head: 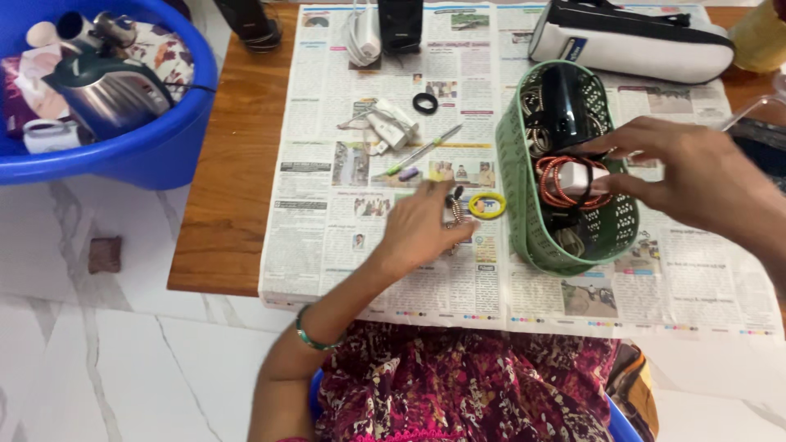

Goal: The person organizes various electronic accessories, including chargers, cables, and a speaker, into a green plastic basket. They handle items one by one, placing them into the basket and occasionally adjusting their position.

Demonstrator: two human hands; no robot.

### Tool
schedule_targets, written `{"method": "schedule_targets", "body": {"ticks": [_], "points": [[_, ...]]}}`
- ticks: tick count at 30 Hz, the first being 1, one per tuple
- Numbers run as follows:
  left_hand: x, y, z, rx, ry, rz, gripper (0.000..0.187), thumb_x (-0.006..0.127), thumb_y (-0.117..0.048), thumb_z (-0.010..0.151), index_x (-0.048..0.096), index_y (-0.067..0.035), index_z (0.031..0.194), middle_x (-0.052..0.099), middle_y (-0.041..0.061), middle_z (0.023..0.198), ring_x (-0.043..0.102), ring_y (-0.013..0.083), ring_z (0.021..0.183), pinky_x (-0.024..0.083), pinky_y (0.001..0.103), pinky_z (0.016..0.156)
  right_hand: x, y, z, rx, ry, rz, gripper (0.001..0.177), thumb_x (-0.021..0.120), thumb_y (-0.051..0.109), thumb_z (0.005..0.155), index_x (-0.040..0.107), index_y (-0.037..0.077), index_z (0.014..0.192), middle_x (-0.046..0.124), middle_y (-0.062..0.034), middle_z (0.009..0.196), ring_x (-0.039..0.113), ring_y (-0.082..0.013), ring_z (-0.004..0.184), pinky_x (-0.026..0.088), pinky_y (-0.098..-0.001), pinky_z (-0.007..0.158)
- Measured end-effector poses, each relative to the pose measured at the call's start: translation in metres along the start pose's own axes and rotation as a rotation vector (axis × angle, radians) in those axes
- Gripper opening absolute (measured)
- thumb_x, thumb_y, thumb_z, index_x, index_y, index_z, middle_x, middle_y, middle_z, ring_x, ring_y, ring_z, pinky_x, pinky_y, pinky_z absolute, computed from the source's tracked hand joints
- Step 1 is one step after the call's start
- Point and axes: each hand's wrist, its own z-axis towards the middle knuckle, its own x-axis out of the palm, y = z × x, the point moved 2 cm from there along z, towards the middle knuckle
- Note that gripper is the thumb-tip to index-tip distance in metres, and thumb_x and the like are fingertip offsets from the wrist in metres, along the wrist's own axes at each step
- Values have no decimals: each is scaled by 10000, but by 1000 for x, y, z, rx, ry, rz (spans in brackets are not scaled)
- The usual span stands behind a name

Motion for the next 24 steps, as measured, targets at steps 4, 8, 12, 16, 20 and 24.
{"method": "schedule_targets", "body": {"ticks": [4, 8, 12, 16, 20, 24], "points": [[18, 34, -3, -153, -25, -399, 460, 701, -223, 907, 635, -35, 1322, 753, 194, 1034, 727, 274, 822, 583, 389, 687, -5, -10, -13, 14, -161, 188, 328, 752, 263, 873, 745, 100, 1157, 749, -127, 1154, 758, -230, 955, 625, -350, 753], [14, 41, -13, -243, 3, -1193, 444, 702, -51, 848, 621, -72, 1284, 694, 155, 1170, 729, 213, 938, 646, 382, 759, 3, -8, -35, 57, -269, 348, 213, 713, 197, 1014, 740, 52, 1167, 745, -162, 1094, 757, -227, 971, 629, -348, 883], [-5, 14, -21, 98, -38, -1323, 436, 703, 14, 931, 577, -68, 1340, 618, 107, 1395, 627, 189, 1217, 619, 345, 991, 4, 23, -54, 126, -324, 557, 174, 702, 156, 1011, 738, 60, 1153, 756, -119, 1094, 764, -197, 967, 659, -330, 852], [-19, -32, -17, 482, -139, -1158, 474, 709, 47, 988, 512, -28, 1412, 553, 165, 1495, 531, 255, 1401, 499, 368, 1201, -5, 46, -51, 76, -261, 819, 381, 721, 98, 909, 667, 29, 1280, 745, -107, 1197, 724, -182, 1073, 619, -330, 922], [-6, -83, -5, 471, 0, -1403, 454, 720, -64, 969, 483, -113, 1353, 504, 107, 1476, 638, 237, 1247, 644, 398, 973, -6, 42, -45, 71, -84, 1023, 571, 754, 99, 831, 603, 29, 1377, 761, -109, 1127, 734, -176, 1027, 628, -338, 886], [10, -105, -6, 574, 5, -1274, 418, 720, -135, 1029, 461, -139, 1356, 487, 103, 1509, 616, 239, 1290, 589, 405, 1114, -3, 26, -55, 83, -93, 939, 527, 785, 103, 791, 646, 20, 1292, 762, -98, 1122, 743, -181, 1006, 630, -341, 907]]}}
